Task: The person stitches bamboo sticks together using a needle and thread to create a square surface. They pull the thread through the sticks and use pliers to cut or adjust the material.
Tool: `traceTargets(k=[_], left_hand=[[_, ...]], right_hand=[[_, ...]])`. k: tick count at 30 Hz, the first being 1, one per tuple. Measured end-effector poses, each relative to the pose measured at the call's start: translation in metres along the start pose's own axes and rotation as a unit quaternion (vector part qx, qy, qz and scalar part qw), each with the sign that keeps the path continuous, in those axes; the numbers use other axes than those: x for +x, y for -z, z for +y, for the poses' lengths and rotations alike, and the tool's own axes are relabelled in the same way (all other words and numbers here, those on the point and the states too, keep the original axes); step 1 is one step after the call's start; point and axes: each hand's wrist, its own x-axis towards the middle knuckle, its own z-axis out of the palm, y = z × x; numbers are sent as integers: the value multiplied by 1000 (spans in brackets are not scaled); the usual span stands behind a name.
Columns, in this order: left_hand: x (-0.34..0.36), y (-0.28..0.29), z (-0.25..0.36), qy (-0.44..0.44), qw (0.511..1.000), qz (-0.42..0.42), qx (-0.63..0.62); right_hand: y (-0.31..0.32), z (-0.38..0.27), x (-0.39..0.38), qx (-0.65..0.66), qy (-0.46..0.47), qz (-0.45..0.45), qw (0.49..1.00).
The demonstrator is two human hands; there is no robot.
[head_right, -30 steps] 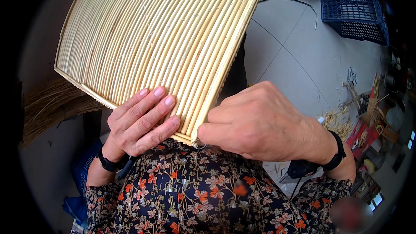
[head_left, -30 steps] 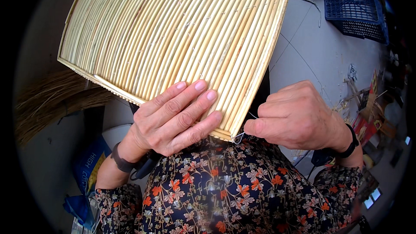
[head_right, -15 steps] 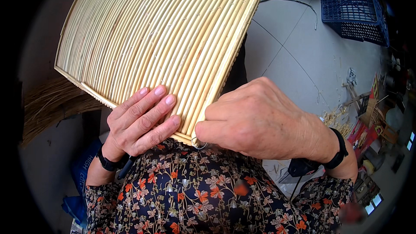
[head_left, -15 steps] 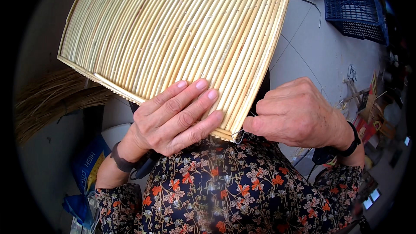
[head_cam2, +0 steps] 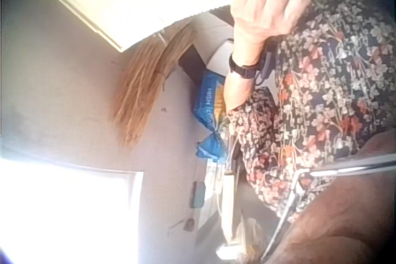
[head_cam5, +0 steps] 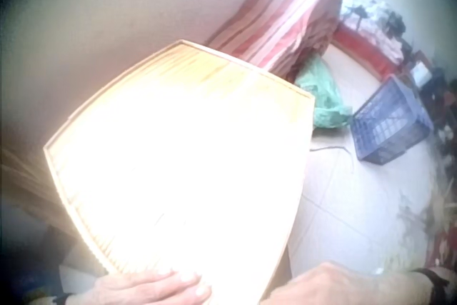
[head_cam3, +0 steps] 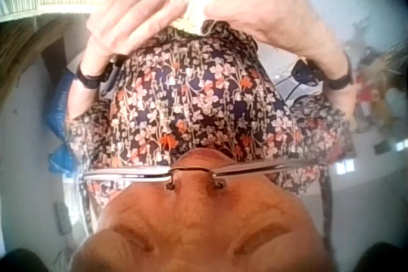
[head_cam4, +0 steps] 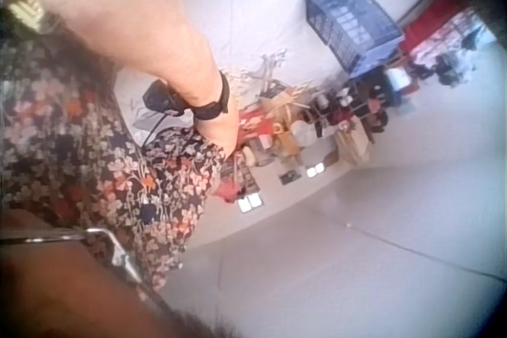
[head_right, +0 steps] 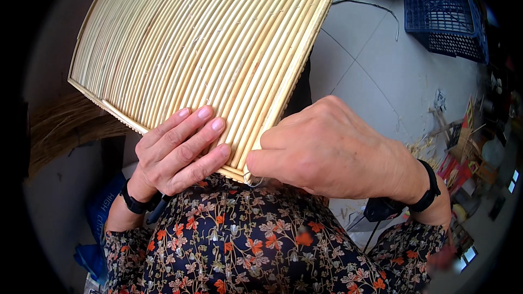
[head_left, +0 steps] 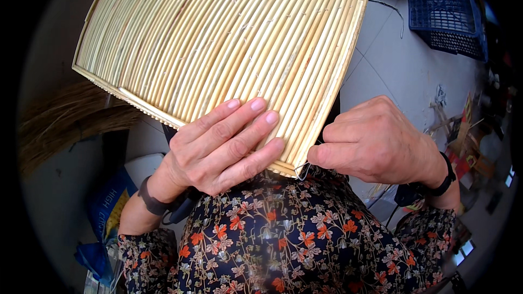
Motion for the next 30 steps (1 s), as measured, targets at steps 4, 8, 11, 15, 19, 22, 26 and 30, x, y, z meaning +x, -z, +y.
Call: traceTargets(k=[4, 8, 11, 15, 19, 22, 26, 30], left_hand=[[1, -1, 0, 0, 1000, 8, -4], [0, -3, 0, -1, 1000, 17, -4], [2, -3, 0, -2, 1000, 15, -6], [2, -2, 0, -2, 1000, 17, -6], [3, -2, 0, -2, 1000, 16, -5], [3, -1, -1, -2, 1000, 15, -6], [2, -1, 0, -3, 1000, 11, -2], [2, -3, 1, -3, 1000, 16, 3]], right_hand=[[0, 1, -3, 44, -25, 5, 999], [-4, 4, -6, 71, -31, 19, 997], [-4, 6, -6, 87, -28, 31, 995], [-7, 7, -7, 105, -27, 46, 993], [-6, 8, -6, 110, -23, 42, 993], [-7, 8, -6, 104, -22, 40, 994], [-4, 7, -6, 86, -22, 19, 996], [-2, 1, -4, 47, -22, -4, 999]])
